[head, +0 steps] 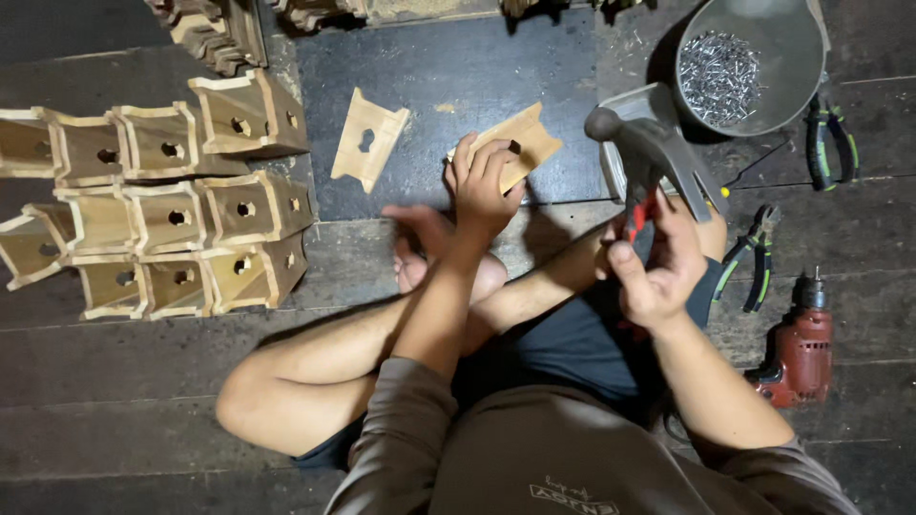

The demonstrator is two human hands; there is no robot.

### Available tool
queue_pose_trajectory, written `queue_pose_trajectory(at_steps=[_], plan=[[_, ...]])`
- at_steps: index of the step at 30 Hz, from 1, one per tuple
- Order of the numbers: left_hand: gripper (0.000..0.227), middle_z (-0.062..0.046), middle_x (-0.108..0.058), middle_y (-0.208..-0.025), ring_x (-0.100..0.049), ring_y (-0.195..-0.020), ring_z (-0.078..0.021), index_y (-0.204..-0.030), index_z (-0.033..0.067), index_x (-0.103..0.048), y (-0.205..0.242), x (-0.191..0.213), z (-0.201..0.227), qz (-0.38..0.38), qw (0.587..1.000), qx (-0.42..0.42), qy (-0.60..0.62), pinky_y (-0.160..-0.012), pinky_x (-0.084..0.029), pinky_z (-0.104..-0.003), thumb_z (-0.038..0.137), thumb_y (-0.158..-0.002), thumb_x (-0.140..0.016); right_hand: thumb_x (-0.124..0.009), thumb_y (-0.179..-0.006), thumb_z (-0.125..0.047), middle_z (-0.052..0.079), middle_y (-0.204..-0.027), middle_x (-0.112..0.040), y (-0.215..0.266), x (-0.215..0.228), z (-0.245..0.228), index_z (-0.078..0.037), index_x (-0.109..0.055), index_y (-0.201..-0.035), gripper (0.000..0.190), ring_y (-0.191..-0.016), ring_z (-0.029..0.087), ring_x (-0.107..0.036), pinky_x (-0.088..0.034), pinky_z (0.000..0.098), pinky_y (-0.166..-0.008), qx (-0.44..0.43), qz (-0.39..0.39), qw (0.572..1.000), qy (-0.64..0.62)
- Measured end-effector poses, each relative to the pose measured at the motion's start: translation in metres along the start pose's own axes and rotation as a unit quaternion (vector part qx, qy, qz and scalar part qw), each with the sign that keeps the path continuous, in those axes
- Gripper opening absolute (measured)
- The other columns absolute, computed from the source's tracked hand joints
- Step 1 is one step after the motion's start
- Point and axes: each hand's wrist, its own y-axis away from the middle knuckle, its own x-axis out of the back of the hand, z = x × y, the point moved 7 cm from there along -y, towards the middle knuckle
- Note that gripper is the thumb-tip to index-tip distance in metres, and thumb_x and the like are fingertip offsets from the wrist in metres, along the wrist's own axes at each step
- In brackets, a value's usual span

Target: The person assembles small wooden boxes by aligning pieces and using a small hammer and pliers to secure them.

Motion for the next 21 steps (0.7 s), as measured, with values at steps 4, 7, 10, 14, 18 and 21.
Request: queue_pose_trajectory(at_steps=[4, 7, 10, 14, 18, 21], plan=[[0.049, 0.018, -0.061, -0.126, -0.044, -0.141, -0.0262, -0.11, 0.0336, -0.06, 0.003, -0.004, -0.004, -0.014, 1.0, 0.01, -0.022, -0.107, -0.035, -0.055, 0.033, -0.066, -0.081, -0.078, -0.09, -0.025, 0.012, -0.083, -0.069, 0.04, 0.008, 0.067, -0.006, -0.077, -0.108, 0.026, -0.071, 0.033, -0.069, -0.051, 0.0405, -0.064, 0.004, -0.024, 0.966, 0.258], [0.058, 0.015, -0.059, -0.132, -0.038, -0.144, -0.0295, -0.121, 0.0305, -0.058, -0.001, -0.01, -0.006, -0.07, 0.997, 0.025, -0.002, -0.108, -0.035, -0.062, 0.031, -0.066, -0.079, -0.069, -0.098, -0.009, 0.032, -0.128, -0.066, 0.029, -0.022, 0.08, 0.009, -0.063, -0.133, 0.04, -0.12, 0.047, -0.063, -0.051, 0.0536, -0.097, -0.057, -0.113, 0.967, 0.22], [0.06, 0.007, -0.061, -0.132, -0.042, -0.144, -0.0312, -0.123, 0.0289, -0.06, 0.008, -0.003, -0.003, -0.075, 0.997, 0.026, -0.024, -0.108, -0.036, -0.062, 0.032, -0.066, -0.079, -0.071, -0.098, -0.013, 0.029, -0.126, -0.065, 0.046, 0.013, 0.078, 0.007, -0.064, -0.134, 0.042, -0.123, 0.044, -0.062, -0.046, 0.051, -0.106, -0.045, -0.046, 0.972, 0.228], [0.055, 0.012, -0.058, -0.134, -0.038, -0.146, -0.0281, -0.122, 0.0302, -0.058, -0.002, 0.0, 0.003, -0.081, 0.997, 0.02, -0.005, -0.11, -0.034, -0.061, 0.033, -0.071, -0.08, -0.075, -0.094, -0.016, 0.023, -0.108, -0.064, 0.051, 0.038, 0.072, 0.008, -0.062, -0.122, 0.039, -0.096, 0.031, -0.064, -0.05, 0.0423, -0.091, 0.046, 0.045, 0.979, 0.193], [0.057, 0.011, -0.057, -0.134, -0.036, -0.147, -0.029, -0.123, 0.0274, -0.055, -0.004, 0.003, 0.003, -0.092, 0.996, 0.021, -0.001, -0.109, -0.034, -0.061, 0.031, -0.071, -0.08, -0.071, -0.097, -0.021, 0.017, -0.134, -0.069, 0.026, -0.005, 0.108, -0.009, -0.067, -0.137, 0.042, -0.108, 0.037, -0.069, -0.051, 0.0457, -0.091, -0.162, -0.098, 0.946, 0.264], [0.051, 0.0, -0.062, -0.129, -0.043, -0.143, -0.0312, -0.12, 0.023, -0.06, 0.004, -0.007, 0.001, -0.056, 0.997, -0.001, -0.062, -0.109, -0.034, -0.059, 0.034, -0.073, -0.077, -0.069, -0.1, -0.013, 0.033, -0.135, -0.063, -0.002, -0.001, 0.058, 0.009, -0.064, -0.132, 0.04, -0.126, 0.046, -0.058, -0.046, 0.0518, -0.106, -0.087, -0.06, 0.967, 0.23]])
